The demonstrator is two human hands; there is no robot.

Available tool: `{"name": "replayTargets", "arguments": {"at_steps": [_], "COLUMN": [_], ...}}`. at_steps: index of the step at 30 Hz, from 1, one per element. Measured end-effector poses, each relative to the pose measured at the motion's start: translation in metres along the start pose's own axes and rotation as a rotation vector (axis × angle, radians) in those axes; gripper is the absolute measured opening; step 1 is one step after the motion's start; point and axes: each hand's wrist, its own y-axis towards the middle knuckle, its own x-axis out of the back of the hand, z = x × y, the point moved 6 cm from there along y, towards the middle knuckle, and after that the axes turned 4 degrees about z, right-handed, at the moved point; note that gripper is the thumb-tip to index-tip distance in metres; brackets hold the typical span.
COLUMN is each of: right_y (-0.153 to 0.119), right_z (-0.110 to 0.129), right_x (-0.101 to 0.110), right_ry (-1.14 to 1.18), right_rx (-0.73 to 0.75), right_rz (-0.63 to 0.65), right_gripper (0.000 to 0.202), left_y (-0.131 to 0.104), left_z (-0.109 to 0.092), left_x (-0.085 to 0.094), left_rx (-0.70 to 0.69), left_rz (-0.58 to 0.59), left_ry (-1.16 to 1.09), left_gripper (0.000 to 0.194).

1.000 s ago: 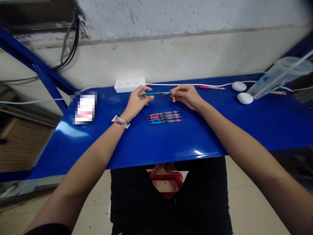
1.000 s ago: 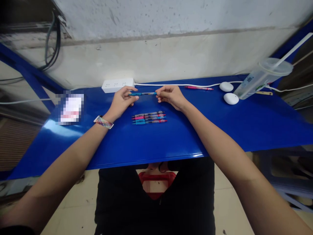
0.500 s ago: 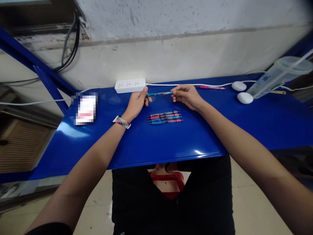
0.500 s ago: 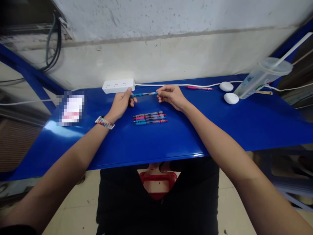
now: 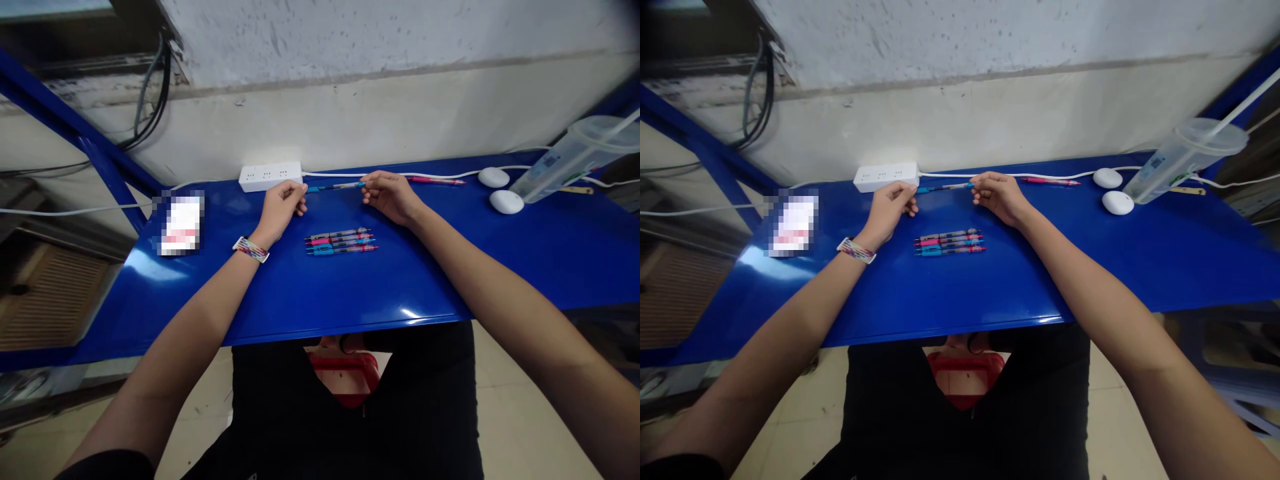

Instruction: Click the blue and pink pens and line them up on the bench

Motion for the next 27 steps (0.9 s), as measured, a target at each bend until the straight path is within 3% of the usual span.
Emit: {"name": "replayTargets", "arguments": {"at_steps": [5, 27], "right_y": [0.0013, 0.0020], "right_z": [-0.0010, -0.0010], "right_x": [0.0054, 0.0083], "right_ry": [0.043, 0.100], "right_rx": [-0.015, -0.019], "right_rz": [-0.066, -0.113], "right_gripper": [0.008, 0.011], "left_y": [0.0007, 0.0021], "left_z": [0.0031, 0.0058], "left_x": [0.0034, 0.0083], "left_rx": [0.030, 0.039], "left_rz": [-0.008, -0.034], "left_ry": [-0.066, -0.148], "left_gripper": [0.004, 0.011]}}
